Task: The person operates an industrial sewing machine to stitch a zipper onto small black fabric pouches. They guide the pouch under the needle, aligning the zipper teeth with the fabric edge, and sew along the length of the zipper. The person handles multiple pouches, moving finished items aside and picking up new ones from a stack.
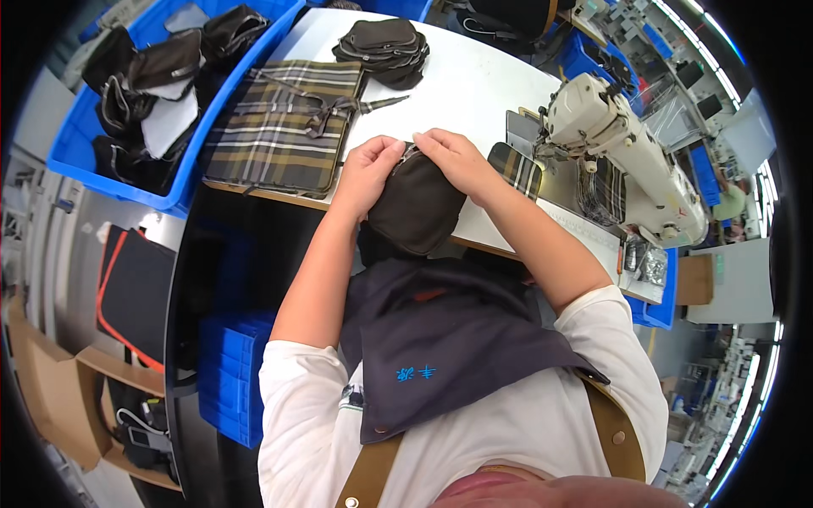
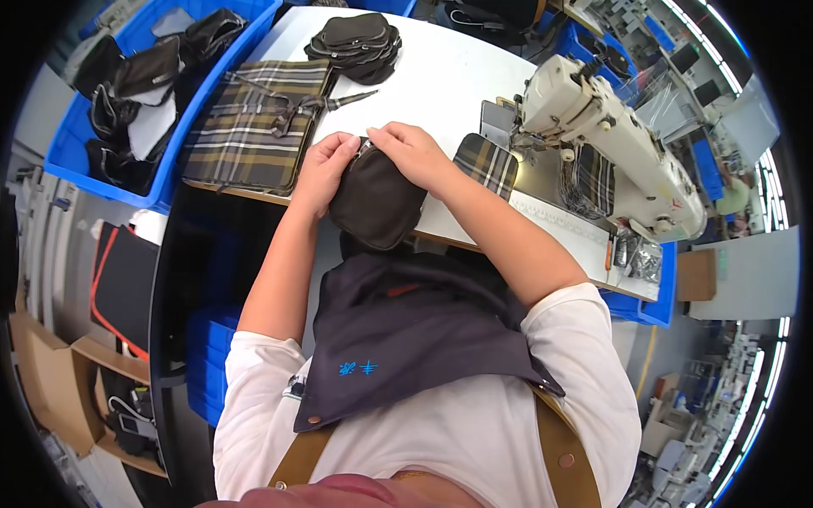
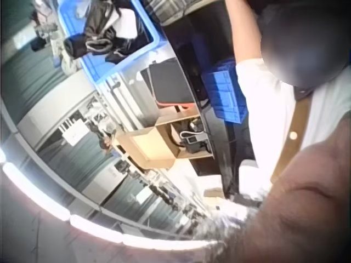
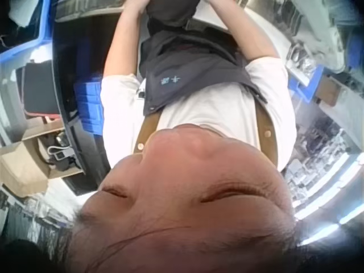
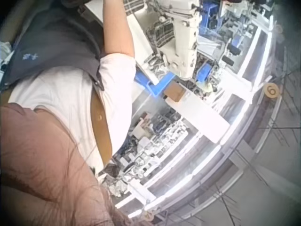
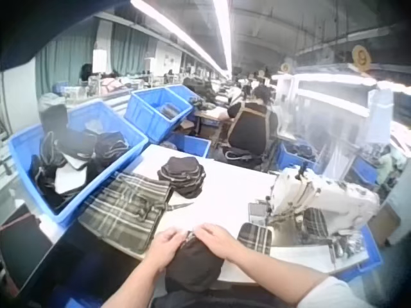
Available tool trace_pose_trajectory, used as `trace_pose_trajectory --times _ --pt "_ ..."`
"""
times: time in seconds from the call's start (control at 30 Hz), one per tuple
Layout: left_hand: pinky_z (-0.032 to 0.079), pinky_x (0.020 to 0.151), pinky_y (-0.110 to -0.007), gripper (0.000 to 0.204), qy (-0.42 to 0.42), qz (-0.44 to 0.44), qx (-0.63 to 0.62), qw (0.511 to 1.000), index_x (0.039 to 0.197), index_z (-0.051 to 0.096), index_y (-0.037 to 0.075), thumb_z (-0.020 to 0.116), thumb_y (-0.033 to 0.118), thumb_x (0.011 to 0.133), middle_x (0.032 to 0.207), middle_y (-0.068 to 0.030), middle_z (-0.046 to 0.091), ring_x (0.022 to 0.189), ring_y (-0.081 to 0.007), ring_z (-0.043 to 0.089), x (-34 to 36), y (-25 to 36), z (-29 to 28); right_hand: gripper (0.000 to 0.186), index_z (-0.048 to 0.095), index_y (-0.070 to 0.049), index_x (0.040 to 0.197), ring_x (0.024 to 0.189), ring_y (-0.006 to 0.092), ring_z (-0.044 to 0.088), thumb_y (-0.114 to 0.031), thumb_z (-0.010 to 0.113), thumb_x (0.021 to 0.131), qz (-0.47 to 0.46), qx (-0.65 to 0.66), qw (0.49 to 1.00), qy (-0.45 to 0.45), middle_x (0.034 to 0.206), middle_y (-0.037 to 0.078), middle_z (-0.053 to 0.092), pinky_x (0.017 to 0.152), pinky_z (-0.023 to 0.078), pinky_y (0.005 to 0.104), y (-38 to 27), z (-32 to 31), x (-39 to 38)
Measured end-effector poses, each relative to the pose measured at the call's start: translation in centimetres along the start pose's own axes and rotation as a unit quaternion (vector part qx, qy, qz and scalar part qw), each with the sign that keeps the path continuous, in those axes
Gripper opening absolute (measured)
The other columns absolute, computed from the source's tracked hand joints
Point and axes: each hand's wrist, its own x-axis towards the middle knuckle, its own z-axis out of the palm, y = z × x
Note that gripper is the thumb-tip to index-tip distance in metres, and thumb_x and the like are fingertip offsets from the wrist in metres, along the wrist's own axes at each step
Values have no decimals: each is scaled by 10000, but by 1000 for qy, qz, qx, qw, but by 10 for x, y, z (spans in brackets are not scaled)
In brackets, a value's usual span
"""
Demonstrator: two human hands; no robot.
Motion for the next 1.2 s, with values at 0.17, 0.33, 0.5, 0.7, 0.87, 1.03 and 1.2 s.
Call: trace_pose_trajectory --times 0.17,0.33,0.5,0.7,0.87,1.03,1.2 --pt "411 650 -203 243 -46 21 -14 999 1008 723 44 651 269 1064 815 82 617 731 -8 499 9 0 -19 216 674 -91 975 826 22 540 -295 666 1046 52 94 994 -5 889 -74 632 771 439 206 -16 19 5" --pt "376 617 -211 261 -95 6 -7 995 922 668 64 643 286 1058 775 92 566 706 -5 449 2 5 -22 188 671 -94 962 836 14 544 -261 669 1049 5 72 997 29 888 -67 634 767 445 205 -18 23 -2" --pt "373 620 -214 258 -153 -12 -5 988 927 645 71 612 285 1067 778 95 548 714 -8 450 2 8 -27 186 695 -75 957 793 21 531 -245 694 1034 -23 78 994 71 865 -61 637 729 446 224 -28 22 -15" --pt "430 685 -214 217 -97 11 -102 990 960 642 84 569 243 1088 845 75 595 767 -11 508 -5 11 -28 346 705 -81 1107 891 75 645 -402 577 1089 77 162 983 42 1003 -6 717 800 514 256 -21 12 -18" --pt "499 739 -236 173 -10 14 -250 968 997 613 105 535 222 1098 902 40 649 790 -43 588 -2 13 -25 629 606 -79 1402 1146 175 689 -592 401 1101 149 310 939 -19 1309 63 703 950 567 360 1 17 -39" --pt "548 786 -264 174 19 3 -241 970 1008 605 105 522 227 1101 950 1 688 832 -85 648 -2 14 -26 626 678 -127 1293 1089 160 694 -630 362 1095 143 447 869 -158 1220 24 732 903 568 363 37 14 -51" --pt "550 858 -287 197 28 6 -224 974 1062 628 81 523 242 1102 1004 -17 703 927 -113 668 0 14 -22 396 699 -101 1216 1068 150 700 -431 511 1104 63 457 885 -69 1176 32 747 941 551 355 44 11 -60"
